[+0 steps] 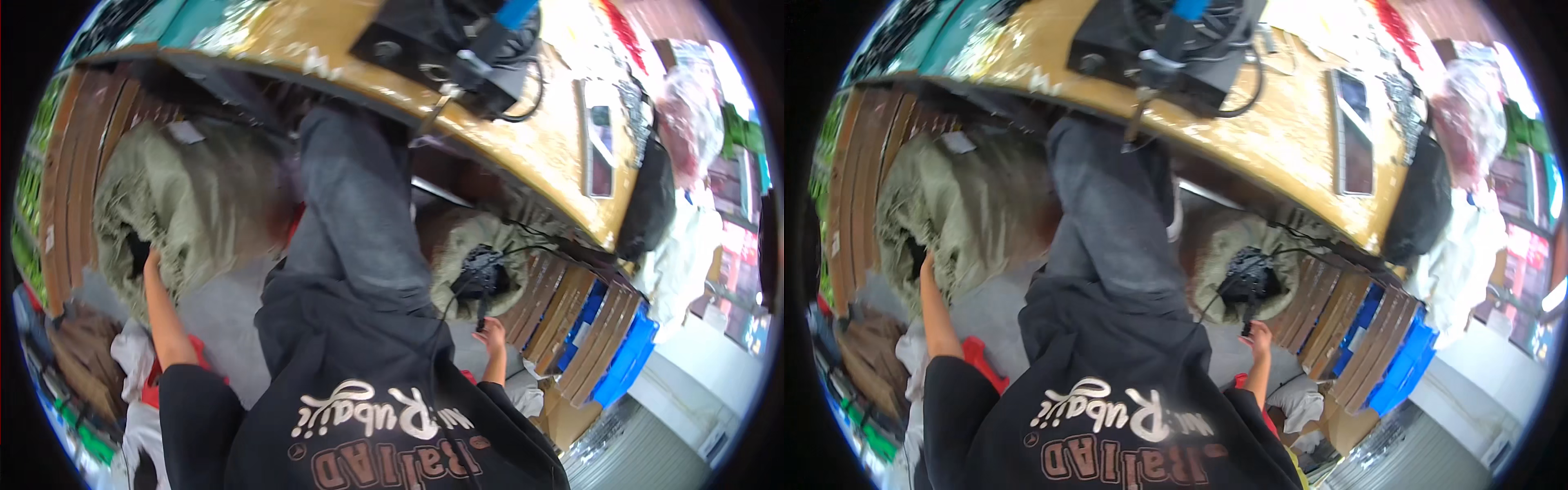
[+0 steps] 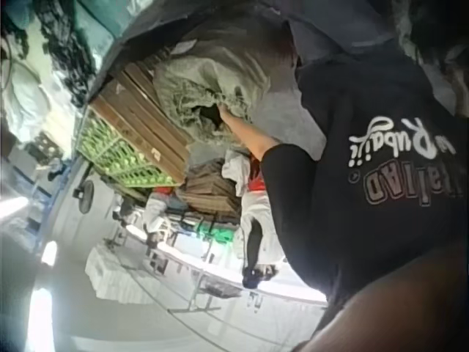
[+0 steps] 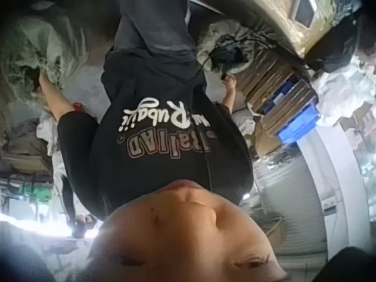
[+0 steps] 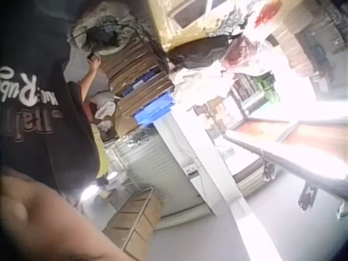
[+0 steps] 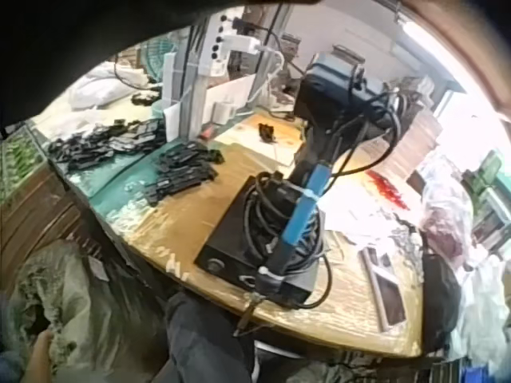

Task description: Assembling plastic electronic housings by taking parts from a sack and inserting components manually.

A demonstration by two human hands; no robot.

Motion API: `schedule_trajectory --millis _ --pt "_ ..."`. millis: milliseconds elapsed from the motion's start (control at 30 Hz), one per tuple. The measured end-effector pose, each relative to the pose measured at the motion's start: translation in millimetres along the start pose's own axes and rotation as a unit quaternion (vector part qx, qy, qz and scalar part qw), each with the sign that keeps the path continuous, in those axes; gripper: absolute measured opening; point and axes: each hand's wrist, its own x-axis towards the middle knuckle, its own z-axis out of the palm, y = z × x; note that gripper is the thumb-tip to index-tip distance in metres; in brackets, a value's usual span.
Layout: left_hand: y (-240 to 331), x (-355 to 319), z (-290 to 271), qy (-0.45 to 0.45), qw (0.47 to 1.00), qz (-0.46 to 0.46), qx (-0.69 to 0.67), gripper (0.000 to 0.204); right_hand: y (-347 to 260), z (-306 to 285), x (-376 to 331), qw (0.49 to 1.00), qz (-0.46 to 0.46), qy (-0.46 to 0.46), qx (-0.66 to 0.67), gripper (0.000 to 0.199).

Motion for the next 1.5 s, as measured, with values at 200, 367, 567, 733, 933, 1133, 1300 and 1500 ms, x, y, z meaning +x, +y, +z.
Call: schedule_trajectory --millis 200,367,567,733,933,1133,1300,1500 --pt "27 -15 -19 0.015 1.000 0.008 -0.001 0.057 -14 21 15 0.999 -0.022 0.023 -0.012 0.025" --pt "38 -58 1 0.043 0.999 -0.016 0.010 0.057 -39 30 27 0.995 -0.077 0.049 -0.032 0.028" --pt "83 -35 -2 0.080 0.996 -0.023 0.025 0.058 -100 15 10 0.909 -0.383 0.163 -0.033 0.021" --pt "105 -72 -9 0.121 0.990 -0.056 0.054 0.058 -270 54 -139 0.682 -0.645 0.345 0.011 0.020" --pt "165 -81 -14 0.184 0.975 -0.072 0.099 0.059 -382 93 -155 0.695 -0.671 0.207 -0.156 0.021" --pt "116 -123 -71 0.360 0.920 -0.103 0.117 0.067 -457 97 -76 0.569 -0.681 0.243 -0.392 0.017" --pt "175 -138 -106 0.537 0.842 0.028 -0.049 0.055 -495 65 -40 0.620 -0.570 0.241 -0.482 0.017" --pt "312 -199 -133 0.497 0.737 0.047 -0.455 0.021 -491 77 -41 0.554 -0.561 0.281 -0.547 0.019"
